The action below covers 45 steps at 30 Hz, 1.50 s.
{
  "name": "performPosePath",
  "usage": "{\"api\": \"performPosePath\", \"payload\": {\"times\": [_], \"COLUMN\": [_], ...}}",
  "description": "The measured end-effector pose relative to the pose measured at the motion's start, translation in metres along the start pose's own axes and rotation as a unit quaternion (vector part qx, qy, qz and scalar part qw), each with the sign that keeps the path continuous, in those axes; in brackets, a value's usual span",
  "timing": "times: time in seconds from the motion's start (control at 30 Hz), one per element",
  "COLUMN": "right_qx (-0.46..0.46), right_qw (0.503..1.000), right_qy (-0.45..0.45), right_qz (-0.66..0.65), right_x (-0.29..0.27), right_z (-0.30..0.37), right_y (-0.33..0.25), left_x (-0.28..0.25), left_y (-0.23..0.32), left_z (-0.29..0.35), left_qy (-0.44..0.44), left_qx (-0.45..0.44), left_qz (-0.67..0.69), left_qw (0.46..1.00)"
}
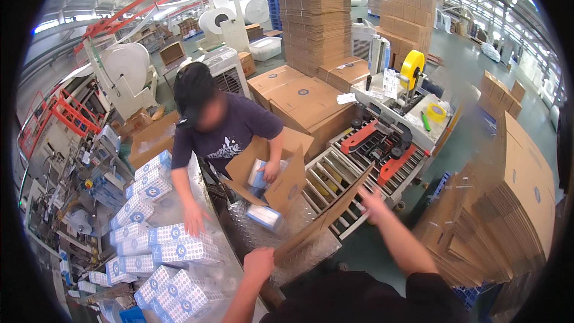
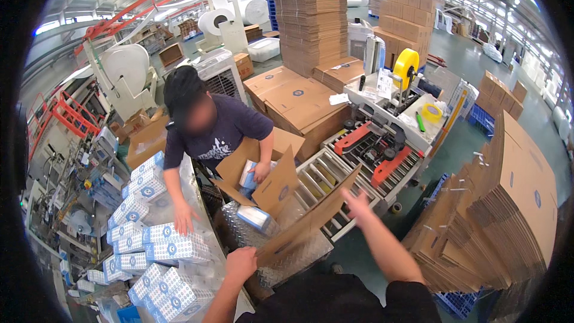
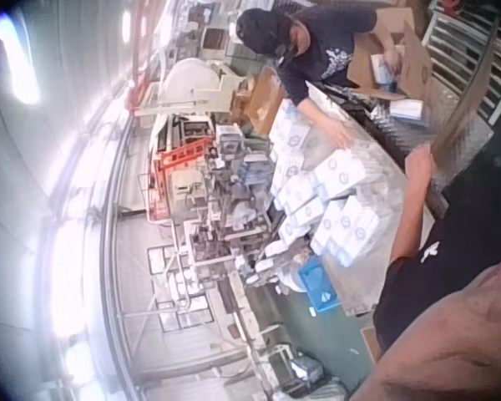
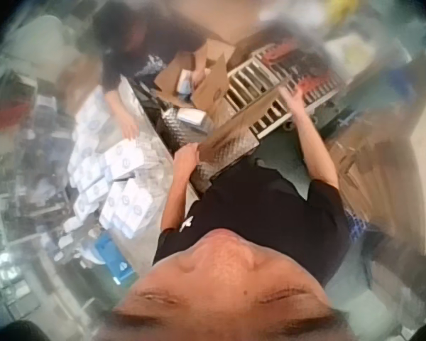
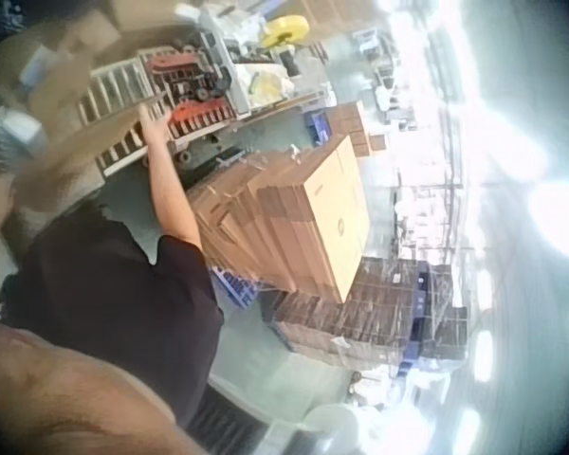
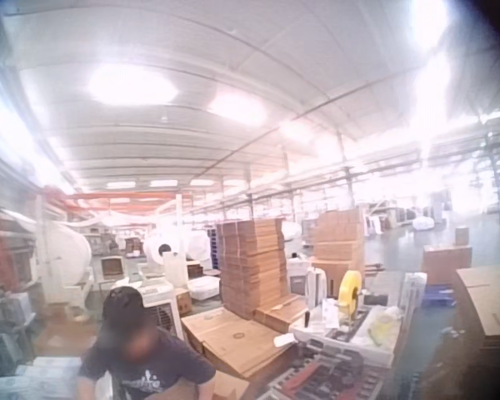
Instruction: The person unfolds flat cardboard boxes and fills them with stacks of blue and white packaged goods before placing the filled boxes onto a conveyor belt for machine taping.
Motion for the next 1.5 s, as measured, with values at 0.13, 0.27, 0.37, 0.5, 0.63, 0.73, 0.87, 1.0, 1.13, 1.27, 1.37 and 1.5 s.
{"api": "performPosePath", "payload": {"times": [0.13, 0.27, 0.37, 0.5, 0.63, 0.73, 0.87, 1.0, 1.13, 1.27, 1.37, 1.5], "right_qx": [0.072, -0.097, -0.077, -0.082, -0.027, 0.021, -0.051, -0.145, -0.162, -0.17, -0.217, -0.282], "right_qw": [0.993, 0.993, 0.996, 0.997, 0.996, 0.993, 0.995, 0.988, 0.98, 0.973, 0.956, 0.805], "right_qy": [-0.036, 0.005, -0.021, -0.01, -0.084, -0.085, -0.076, -0.059, -0.104, -0.143, -0.194, -0.265], "right_qz": [-0.084, -0.073, -0.043, -0.008, -0.011, -0.077, -0.048, 0.005, -0.046, -0.064, 0.047, 0.45], "right_x": [0.083, 0.072, 0.054, -0.01, -0.013, 0.009, 0.026, 0.021, 0.032, 0.039, 0.039, 0.041], "right_z": [0.004, -0.021, -0.016, -0.04, -0.032, -0.025, -0.056, -0.093, -0.099, -0.094, -0.086, -0.012], "right_y": [0.037, 0.016, 0.035, 0.06, 0.072, 0.059, 0.045, 0.054, 0.051, 0.032, 0.004, -0.074], "left_x": [0.021, 0.029, 0.07, 0.112, 0.15, 0.088, 0.086, 0.101, 0.1, 0.044, 0.026, 0.029], "left_y": [0.027, 0.009, -0.032, -0.047, -0.036, 0.081, 0.083, 0.017, 0.016, 0.001, -0.003, 0.018], "left_z": [-0.001, -0.019, -0.005, 0.009, 0.067, 0.013, -0.013, -0.019, -0.021, -0.061, -0.07, -0.061], "left_qy": [-0.106, -0.144, -0.234, -0.232, -0.189, -0.206, -0.161, -0.216, -0.208, -0.08, -0.017, -0.087], "left_qx": [0.04, -0.045, -0.196, -0.162, -0.27, -0.105, -0.077, -0.22, -0.188, -0.177, -0.168, -0.169], "left_qz": [0.028, 0.261, 0.379, 0.196, 0.421, 0.445, 0.346, 0.38, 0.384, 0.224, 0.084, 0.02], "left_qw": [0.993, 0.954, 0.874, 0.939, 0.845, 0.865, 0.921, 0.872, 0.88, 0.955, 0.982, 0.982]}}
Point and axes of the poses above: each hand's wrist, its own z-axis away from the middle knuckle, its own x-axis out of the palm, y = z × x, the point moved 10 cm from there along -z, towards the middle knuckle, and after that the axes turned 13 degrees about y, right-handed, at the moved point
